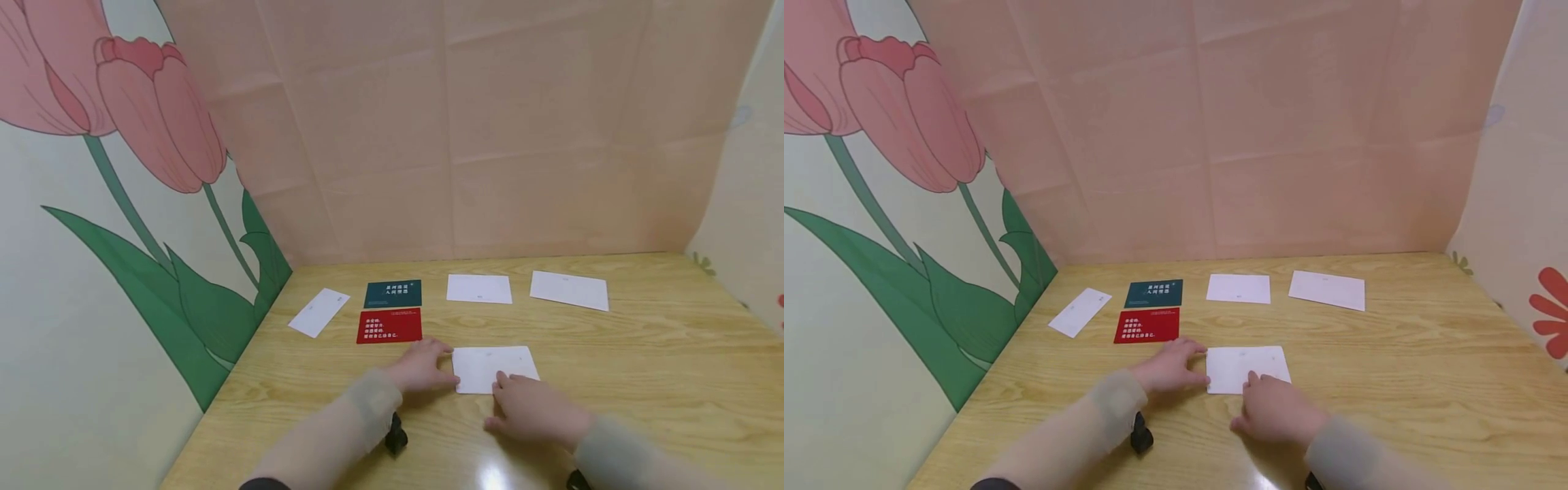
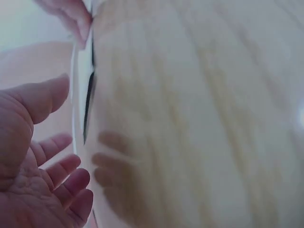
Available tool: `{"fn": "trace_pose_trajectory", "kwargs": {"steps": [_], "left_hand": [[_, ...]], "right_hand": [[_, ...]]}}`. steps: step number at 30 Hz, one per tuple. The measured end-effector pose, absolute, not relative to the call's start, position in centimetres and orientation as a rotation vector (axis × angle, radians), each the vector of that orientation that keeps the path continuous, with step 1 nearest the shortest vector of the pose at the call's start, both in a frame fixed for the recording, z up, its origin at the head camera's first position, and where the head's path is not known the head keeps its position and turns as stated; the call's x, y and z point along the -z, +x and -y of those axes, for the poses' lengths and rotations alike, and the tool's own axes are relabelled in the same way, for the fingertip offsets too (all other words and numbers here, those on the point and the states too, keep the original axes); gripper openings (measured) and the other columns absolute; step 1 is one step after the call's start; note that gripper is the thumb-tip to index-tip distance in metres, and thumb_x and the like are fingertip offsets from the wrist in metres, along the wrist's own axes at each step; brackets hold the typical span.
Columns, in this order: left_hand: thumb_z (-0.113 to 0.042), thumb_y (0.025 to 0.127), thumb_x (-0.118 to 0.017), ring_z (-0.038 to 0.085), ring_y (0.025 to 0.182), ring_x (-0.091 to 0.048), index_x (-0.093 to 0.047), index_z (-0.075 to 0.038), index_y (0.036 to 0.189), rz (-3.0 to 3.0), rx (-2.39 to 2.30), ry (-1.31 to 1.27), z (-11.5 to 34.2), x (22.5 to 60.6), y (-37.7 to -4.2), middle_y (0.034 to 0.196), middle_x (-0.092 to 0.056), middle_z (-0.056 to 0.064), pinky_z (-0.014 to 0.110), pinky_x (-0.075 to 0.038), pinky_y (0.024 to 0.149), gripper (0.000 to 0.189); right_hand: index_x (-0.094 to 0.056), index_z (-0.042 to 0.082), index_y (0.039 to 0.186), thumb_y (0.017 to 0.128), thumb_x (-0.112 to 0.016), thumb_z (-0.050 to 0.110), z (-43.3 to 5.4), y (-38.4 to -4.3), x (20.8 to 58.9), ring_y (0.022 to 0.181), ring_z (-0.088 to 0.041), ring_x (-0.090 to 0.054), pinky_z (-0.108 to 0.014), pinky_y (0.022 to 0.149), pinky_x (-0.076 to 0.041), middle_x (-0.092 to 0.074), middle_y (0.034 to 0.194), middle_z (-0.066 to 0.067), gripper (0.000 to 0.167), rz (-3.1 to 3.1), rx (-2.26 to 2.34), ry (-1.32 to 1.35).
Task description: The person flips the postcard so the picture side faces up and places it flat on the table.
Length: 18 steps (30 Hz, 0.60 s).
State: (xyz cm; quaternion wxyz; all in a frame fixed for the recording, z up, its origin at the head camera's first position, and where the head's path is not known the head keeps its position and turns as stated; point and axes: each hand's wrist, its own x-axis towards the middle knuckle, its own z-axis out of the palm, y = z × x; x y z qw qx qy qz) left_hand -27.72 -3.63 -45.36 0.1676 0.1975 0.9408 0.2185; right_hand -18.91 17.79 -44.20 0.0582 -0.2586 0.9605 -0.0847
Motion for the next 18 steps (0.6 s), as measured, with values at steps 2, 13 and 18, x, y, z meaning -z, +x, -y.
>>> {"fn": "trace_pose_trajectory", "kwargs": {"steps": [2,13,18], "left_hand": [[-0.051,0.074,-0.077,0.016,0.126,-0.04,-0.055,-0.032,0.132,-2.691,-0.619,0.543,3.3,45.6,-27.7,0.134,-0.048,-0.009,0.041,-0.039,0.102,0.065],[-0.041,0.063,-0.089,0.016,0.117,-0.043,-0.059,-0.031,0.124,-2.69,-0.593,0.412,2.6,45.4,-27.6,0.129,-0.049,-0.006,0.041,-0.044,0.095,0.069],[-0.04,0.058,-0.091,0.013,0.106,-0.045,-0.056,-0.031,0.114,-2.654,-0.561,0.373,2.8,45.2,-27.7,0.115,-0.05,-0.008,0.037,-0.047,0.088,0.067]], "right_hand": [[-0.064,-0.011,0.107,0.081,-0.07,0.049,-17.1,-18.6,44.2,0.104,-0.043,-0.058,-0.054,0.088,-0.047,-0.058,0.117,-0.03,0.065,-2.931,0.256,-0.788],[-0.064,-0.009,0.105,0.079,-0.073,0.045,-15.4,-17.5,44.4,0.1,-0.041,-0.059,-0.053,0.086,-0.048,-0.059,0.117,-0.028,0.061,-2.927,0.279,-0.812],[-0.064,0.013,0.08,0.078,-0.076,0.028,-16.8,-19.1,44.8,0.08,-0.023,-0.059,-0.041,0.072,-0.051,-0.066,0.093,-0.007,0.019,-2.93,0.378,-1.029]]}}
